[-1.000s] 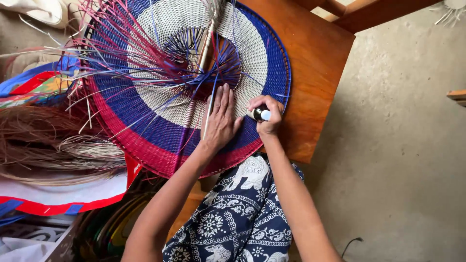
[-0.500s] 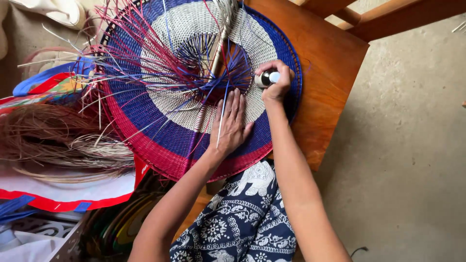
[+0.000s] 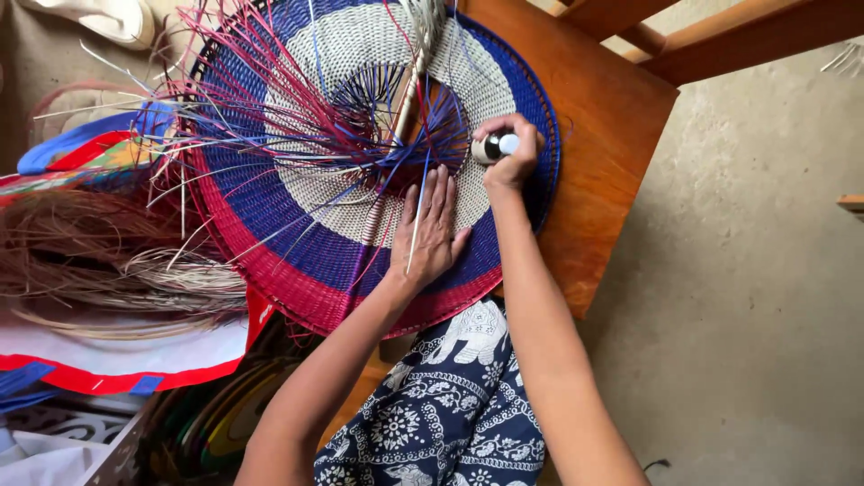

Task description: Weave a large circular colorful object using thin strands and a small hand tool

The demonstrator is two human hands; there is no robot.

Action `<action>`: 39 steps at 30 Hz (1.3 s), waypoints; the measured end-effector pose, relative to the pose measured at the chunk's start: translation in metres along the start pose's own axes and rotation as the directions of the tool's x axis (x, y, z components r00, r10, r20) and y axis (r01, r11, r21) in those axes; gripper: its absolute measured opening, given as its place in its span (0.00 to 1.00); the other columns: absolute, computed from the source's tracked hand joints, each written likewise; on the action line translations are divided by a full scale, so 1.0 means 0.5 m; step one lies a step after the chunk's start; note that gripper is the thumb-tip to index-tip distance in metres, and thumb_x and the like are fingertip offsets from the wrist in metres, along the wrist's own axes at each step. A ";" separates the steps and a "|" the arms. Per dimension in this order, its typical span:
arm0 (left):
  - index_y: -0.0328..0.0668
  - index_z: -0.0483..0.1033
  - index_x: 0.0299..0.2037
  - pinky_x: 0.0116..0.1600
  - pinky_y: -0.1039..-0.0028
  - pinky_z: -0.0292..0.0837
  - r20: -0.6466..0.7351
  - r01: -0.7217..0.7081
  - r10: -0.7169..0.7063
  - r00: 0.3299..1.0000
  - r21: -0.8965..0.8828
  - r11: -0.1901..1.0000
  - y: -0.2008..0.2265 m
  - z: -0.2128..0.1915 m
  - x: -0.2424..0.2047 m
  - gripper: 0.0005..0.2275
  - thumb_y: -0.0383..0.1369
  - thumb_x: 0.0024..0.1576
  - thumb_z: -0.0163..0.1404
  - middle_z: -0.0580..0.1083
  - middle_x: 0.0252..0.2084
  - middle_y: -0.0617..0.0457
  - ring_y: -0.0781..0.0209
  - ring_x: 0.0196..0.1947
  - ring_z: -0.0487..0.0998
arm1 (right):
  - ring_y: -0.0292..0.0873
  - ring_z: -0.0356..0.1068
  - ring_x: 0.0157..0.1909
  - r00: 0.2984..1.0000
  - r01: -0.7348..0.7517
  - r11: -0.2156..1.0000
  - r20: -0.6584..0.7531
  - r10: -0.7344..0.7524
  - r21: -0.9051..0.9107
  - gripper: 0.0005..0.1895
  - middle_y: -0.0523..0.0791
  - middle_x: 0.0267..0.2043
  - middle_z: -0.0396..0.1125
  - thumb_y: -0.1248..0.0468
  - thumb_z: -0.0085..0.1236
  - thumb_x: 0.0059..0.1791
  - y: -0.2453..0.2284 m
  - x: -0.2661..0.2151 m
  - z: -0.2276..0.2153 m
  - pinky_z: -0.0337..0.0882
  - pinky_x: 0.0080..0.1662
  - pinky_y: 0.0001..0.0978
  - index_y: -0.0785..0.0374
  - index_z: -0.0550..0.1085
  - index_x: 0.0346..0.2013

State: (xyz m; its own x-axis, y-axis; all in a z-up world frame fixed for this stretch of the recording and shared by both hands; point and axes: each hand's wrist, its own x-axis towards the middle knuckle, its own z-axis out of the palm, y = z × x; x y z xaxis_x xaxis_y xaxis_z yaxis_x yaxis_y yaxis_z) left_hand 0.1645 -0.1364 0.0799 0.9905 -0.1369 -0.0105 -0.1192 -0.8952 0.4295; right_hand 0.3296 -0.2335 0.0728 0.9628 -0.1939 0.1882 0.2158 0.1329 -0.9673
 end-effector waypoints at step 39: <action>0.56 0.60 0.73 0.75 0.47 0.46 0.128 -0.211 0.196 0.972 0.118 0.970 0.049 0.058 -0.215 0.34 0.37 0.52 0.56 0.52 0.77 0.43 0.46 0.77 0.51 | 0.58 0.67 0.29 0.954 -0.268 0.838 0.011 0.299 0.475 0.28 0.54 0.15 0.60 0.51 0.34 0.56 -0.381 -0.751 -0.478 0.64 0.50 0.50 0.61 0.70 0.18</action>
State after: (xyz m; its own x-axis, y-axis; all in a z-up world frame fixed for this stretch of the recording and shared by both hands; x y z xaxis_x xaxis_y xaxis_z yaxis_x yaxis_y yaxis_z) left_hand 0.0529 -0.1561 0.0653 0.9311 -0.3624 -0.0417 -0.3324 -0.8899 0.3123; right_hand -0.1118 -0.4184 0.1460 0.9849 -0.1348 -0.1083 -0.0002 0.6253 -0.7804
